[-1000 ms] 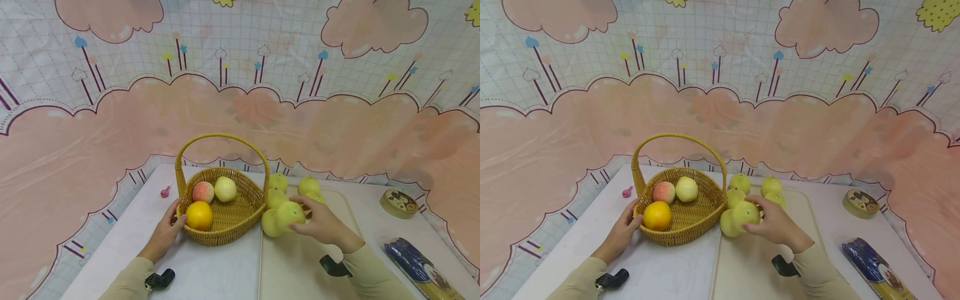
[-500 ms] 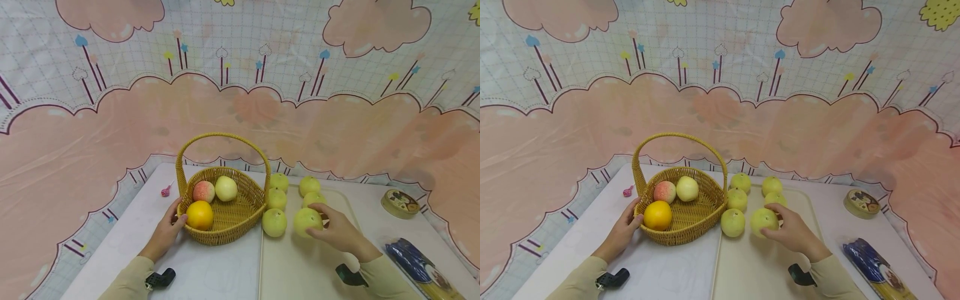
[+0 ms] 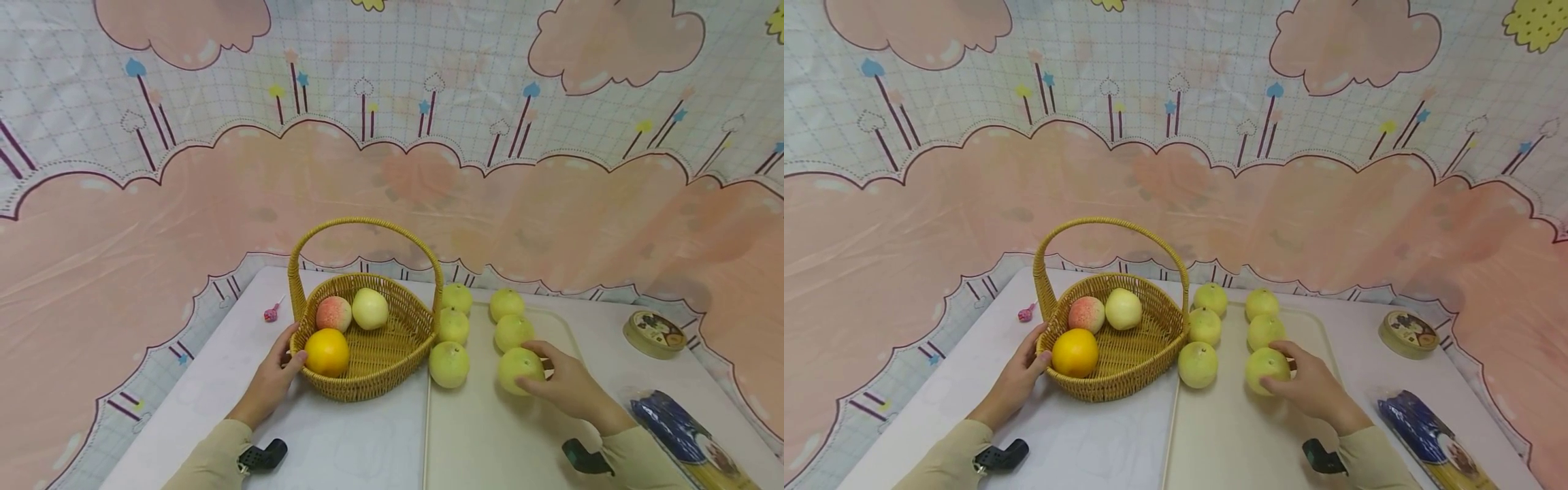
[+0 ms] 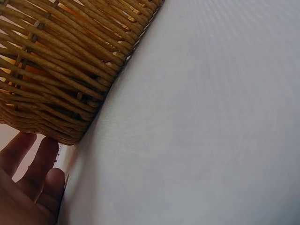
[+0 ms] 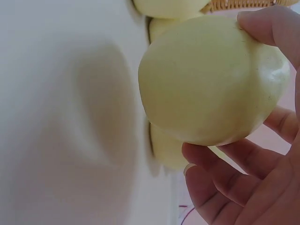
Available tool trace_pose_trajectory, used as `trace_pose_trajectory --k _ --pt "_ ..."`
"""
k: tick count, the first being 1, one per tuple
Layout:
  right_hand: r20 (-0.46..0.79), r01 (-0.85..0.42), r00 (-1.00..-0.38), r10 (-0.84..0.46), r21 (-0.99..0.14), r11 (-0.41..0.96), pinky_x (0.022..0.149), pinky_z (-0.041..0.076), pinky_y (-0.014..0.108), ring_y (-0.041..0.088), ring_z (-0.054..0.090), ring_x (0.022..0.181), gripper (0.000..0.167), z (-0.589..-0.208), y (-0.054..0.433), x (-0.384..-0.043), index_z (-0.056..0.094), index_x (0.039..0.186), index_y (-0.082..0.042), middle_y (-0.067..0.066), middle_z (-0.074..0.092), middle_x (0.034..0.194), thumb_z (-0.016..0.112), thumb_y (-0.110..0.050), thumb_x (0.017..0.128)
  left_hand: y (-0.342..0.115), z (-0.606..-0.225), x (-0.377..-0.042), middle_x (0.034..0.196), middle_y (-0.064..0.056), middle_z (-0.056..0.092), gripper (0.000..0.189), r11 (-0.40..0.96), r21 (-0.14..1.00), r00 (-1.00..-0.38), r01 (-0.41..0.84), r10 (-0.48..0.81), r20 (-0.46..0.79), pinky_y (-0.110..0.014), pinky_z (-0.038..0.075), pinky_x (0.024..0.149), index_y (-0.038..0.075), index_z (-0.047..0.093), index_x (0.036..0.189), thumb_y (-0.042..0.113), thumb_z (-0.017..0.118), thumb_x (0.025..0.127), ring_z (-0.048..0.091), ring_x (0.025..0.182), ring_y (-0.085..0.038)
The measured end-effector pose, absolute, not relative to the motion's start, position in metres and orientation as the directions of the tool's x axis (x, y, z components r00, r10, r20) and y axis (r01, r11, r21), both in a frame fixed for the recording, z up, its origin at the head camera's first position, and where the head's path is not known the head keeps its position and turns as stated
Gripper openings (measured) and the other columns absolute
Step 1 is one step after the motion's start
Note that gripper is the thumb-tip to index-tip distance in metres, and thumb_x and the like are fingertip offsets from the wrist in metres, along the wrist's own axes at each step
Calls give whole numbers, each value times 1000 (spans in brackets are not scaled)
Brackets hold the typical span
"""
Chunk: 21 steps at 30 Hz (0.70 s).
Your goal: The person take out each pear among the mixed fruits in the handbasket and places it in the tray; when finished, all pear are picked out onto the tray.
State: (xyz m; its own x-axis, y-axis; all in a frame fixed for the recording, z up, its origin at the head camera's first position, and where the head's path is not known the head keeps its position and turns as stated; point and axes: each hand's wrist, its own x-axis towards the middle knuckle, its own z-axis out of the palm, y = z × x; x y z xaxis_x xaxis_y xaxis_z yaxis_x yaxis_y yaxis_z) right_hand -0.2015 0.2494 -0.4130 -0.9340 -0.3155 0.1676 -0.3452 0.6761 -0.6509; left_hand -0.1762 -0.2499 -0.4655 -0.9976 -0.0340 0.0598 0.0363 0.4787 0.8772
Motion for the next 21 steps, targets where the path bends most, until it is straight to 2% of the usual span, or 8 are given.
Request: trace_pose_trajectory --k 13,21 --pt "84 -267 -956 -281 -647 714 76 52 40 32 62 101 65 -422 260 -205 52 135 3 21 61 126 79 -30 86 -250 -465 -174 158 -20 29 67 477 879 -998 26 -36 49 -56 40 103 20 17 161 44 47 106 45 125 -39" --pt "62 -241 -962 -266 -646 724 76 51 39 30 62 100 66 -424 263 -209 51 137 4 21 62 124 77 -32 89 -250 -464 -173 159 -20 28 68 475 880 -998 19 -38 42 -57 39 104 21 17 161 46 47 105 44 126 -39"
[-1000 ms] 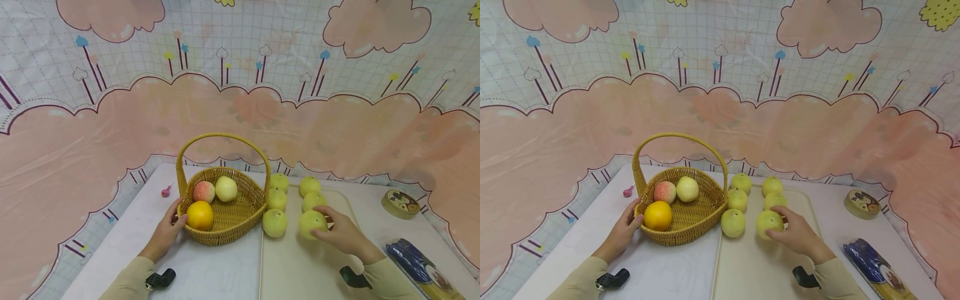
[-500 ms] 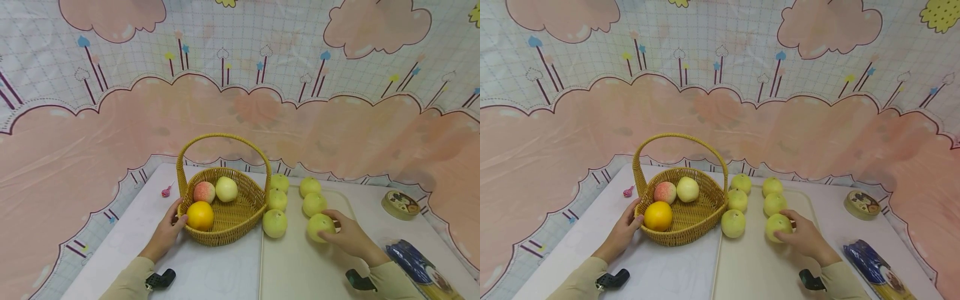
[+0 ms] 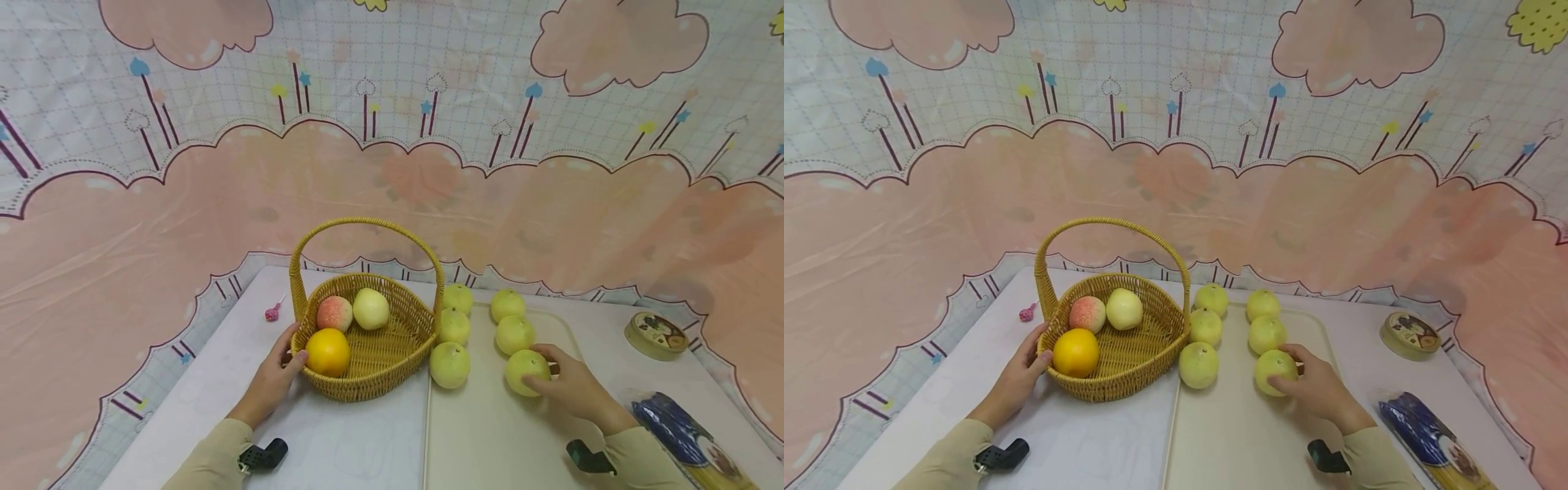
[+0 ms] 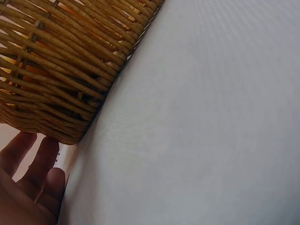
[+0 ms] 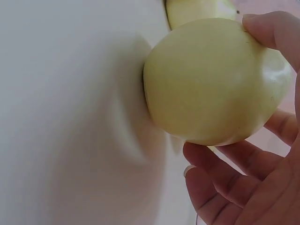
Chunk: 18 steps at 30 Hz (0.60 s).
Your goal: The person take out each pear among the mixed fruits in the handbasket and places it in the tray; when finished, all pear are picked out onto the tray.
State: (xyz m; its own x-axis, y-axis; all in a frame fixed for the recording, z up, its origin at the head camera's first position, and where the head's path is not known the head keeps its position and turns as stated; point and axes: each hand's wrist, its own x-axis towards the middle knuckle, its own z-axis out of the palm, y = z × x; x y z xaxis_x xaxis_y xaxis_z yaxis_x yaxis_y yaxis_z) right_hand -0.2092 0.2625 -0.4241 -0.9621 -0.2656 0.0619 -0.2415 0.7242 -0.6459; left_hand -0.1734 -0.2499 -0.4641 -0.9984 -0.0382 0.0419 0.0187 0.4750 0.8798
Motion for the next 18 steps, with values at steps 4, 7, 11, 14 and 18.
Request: trace_pose_trajectory --k 4,7,11,14,18 --pt "57 -236 -963 -263 -646 726 78 51 41 32 62 102 67 -426 263 -211 50 138 4 22 61 125 75 -35 90 -250 -464 -173 158 -19 29 68 479 878 -998 10 -44 36 -55 40 103 22 17 161 46 47 105 45 125 -38" --pt "68 -246 -961 -266 -644 724 83 52 46 36 61 107 68 -427 262 -212 50 139 4 23 61 126 74 -37 91 -250 -464 -173 158 -19 29 68 476 879 -998 2 -48 29 -55 40 103 22 17 161 45 47 105 45 125 -38" --pt "108 -276 -956 -271 -639 718 86 51 50 39 60 109 69 -426 261 -213 50 138 7 26 59 130 75 -35 90 -249 -464 -174 159 -19 28 68 466 885 -999 -2 -47 22 -55 39 104 22 17 161 45 47 105 44 125 -38" --pt "140 -296 -952 -271 -644 706 85 52 50 39 60 109 68 -424 260 -212 51 137 9 28 57 132 77 -31 89 -249 -464 -174 159 -19 28 68 464 886 -999 -3 -47 21 -56 38 104 22 16 161 45 47 105 44 125 -38" --pt "155 -304 -950 -270 -647 700 85 51 50 40 59 111 65 -423 259 -211 53 135 9 27 57 131 79 -28 88 -249 -463 -174 160 -19 26 69 466 885 -999 0 -45 24 -58 36 106 21 16 161 46 47 105 42 127 -40"
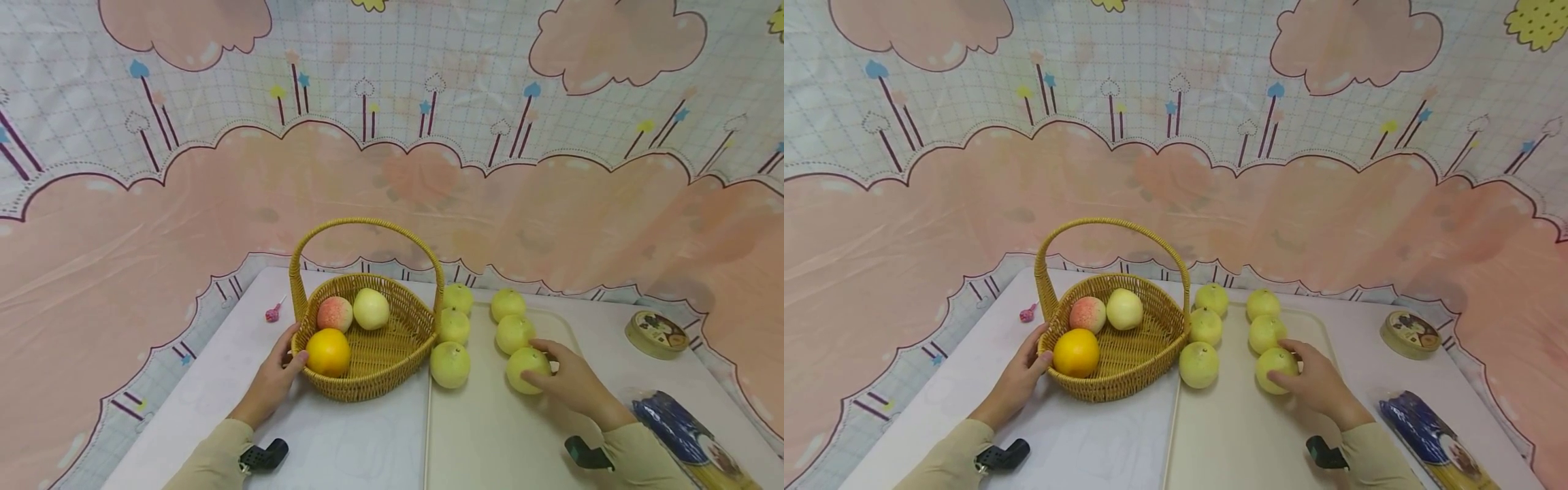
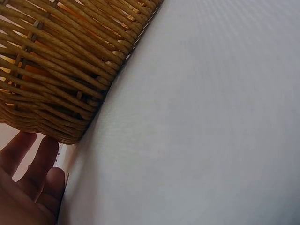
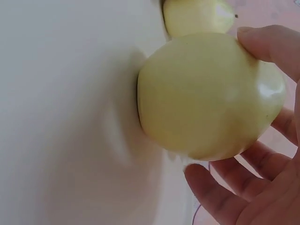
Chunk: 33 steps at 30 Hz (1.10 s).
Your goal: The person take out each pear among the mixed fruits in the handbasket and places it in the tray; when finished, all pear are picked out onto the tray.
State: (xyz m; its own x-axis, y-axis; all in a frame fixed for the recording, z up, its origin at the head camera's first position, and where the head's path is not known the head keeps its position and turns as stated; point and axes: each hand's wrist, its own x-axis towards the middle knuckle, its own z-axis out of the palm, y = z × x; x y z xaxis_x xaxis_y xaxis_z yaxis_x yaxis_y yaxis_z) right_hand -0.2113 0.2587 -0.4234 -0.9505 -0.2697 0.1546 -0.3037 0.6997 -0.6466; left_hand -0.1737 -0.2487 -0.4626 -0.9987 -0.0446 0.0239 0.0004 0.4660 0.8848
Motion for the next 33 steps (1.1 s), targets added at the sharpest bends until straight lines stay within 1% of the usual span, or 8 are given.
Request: trace_pose_trajectory --k 5,9,14,16,18,22,25,33 --pt "151 -292 -955 -257 -646 705 86 51 52 42 58 111 62 -424 259 -211 56 133 6 25 59 130 79 -29 87 -249 -463 -175 161 -20 23 70 464 886 -999 8 -36 28 -60 33 108 22 16 161 48 47 105 39 132 -42" --pt "157 -294 -955 -253 -645 705 87 50 53 43 58 112 62 -424 258 -211 56 132 6 24 60 129 79 -30 87 -250 -464 -177 161 -19 24 70 459 889 -999 15 -35 34 -60 33 108 22 17 161 48 48 104 40 132 -42" --pt "173 -311 -949 -263 -644 699 85 52 47 38 57 114 61 -424 258 -212 55 132 7 25 60 129 79 -27 88 -250 -466 -177 160 -19 26 69 454 891 -999 13 -36 33 -59 35 107 22 17 161 46 48 105 42 129 -41" --pt "183 -320 -947 -265 -639 700 84 53 44 39 56 116 61 -424 258 -212 55 132 8 26 59 129 79 -26 88 -249 -466 -176 160 -20 27 68 457 889 -999 12 -37 33 -59 36 106 23 17 161 46 48 105 43 128 -40" --pt "197 -331 -943 -268 -633 700 84 54 45 41 55 118 61 -421 257 -211 54 133 9 26 58 131 78 -26 89 -249 -466 -175 159 -20 28 68 461 887 -999 12 -39 34 -58 37 105 22 18 161 45 48 105 44 126 -40" --pt "221 -352 -936 -274 -609 711 89 51 54 47 50 121 60 -409 255 -209 52 135 8 27 55 134 74 -26 92 -249 -465 -175 158 -20 29 67 465 885 -998 21 -37 43 -59 37 105 21 18 161 45 48 105 44 126 -40" --pt "244 -375 -927 -285 -592 713 90 49 58 47 49 123 59 -398 252 -210 51 137 8 27 53 136 72 -27 94 -249 -464 -175 158 -21 29 67 465 885 -998 29 -36 52 -58 38 104 20 18 161 43 48 105 45 125 -40" --pt "306 -459 -888 -342 -591 663 91 49 54 39 51 122 55 -370 219 -208 55 135 4 21 56 134 75 -23 91 -249 -461 -173 156 -22 31 65 488 872 -998 19 -47 48 -56 39 103 18 19 160 39 48 106 47 122 -38"
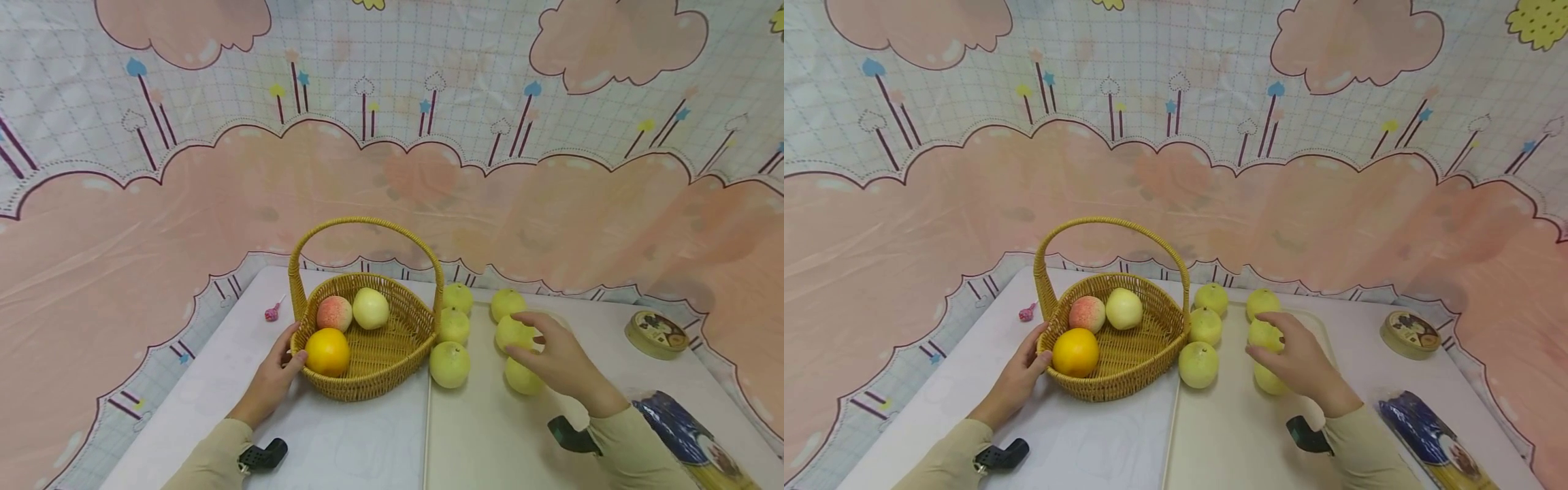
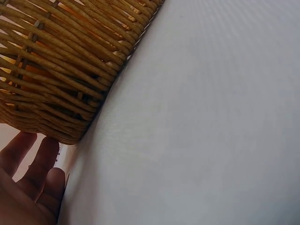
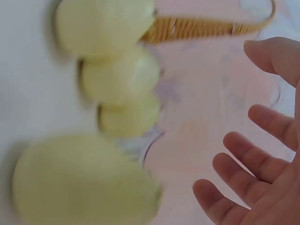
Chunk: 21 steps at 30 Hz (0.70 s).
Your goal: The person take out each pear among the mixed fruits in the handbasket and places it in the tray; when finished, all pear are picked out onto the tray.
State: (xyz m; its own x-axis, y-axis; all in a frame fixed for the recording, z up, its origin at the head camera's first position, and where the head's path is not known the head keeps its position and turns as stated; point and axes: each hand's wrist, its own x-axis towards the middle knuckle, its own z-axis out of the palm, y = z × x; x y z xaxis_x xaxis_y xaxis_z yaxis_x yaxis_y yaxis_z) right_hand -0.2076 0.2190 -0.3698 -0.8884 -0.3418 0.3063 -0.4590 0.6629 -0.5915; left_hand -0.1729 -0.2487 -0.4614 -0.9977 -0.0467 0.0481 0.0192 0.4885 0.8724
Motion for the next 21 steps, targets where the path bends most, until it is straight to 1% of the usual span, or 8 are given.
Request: trace_pose_trajectory --k 5,9,14,21 --pt "340 -537 -842 -419 -596 597 89 51 52 36 55 119 53 -363 191 -206 56 134 2 18 58 132 76 -19 89 -249 -461 -173 157 -22 31 65 487 874 -998 8 -51 37 -55 40 103 19 19 160 39 48 106 46 122 -38" --pt "361 -588 -802 -476 -616 524 89 50 49 35 56 118 53 -361 170 -207 56 134 1 16 58 134 78 -15 88 -249 -463 -174 157 -21 31 66 480 877 -998 2 -53 31 -54 40 103 20 18 161 40 48 106 46 123 -37" --pt "379 -631 -758 -531 -633 449 89 50 50 35 56 117 53 -361 148 -212 57 132 3 16 59 131 78 -13 87 -249 -463 -175 157 -21 30 66 482 876 -998 4 -49 32 -54 40 103 21 17 161 42 47 106 45 124 -38" --pt "315 -614 -748 -583 -662 430 93 48 52 35 55 121 55 -360 122 -218 53 137 4 18 58 134 75 -18 91 -250 -463 -176 156 -21 32 65 471 882 -999 2 -45 26 -53 41 102 21 18 161 40 48 106 46 123 -38"
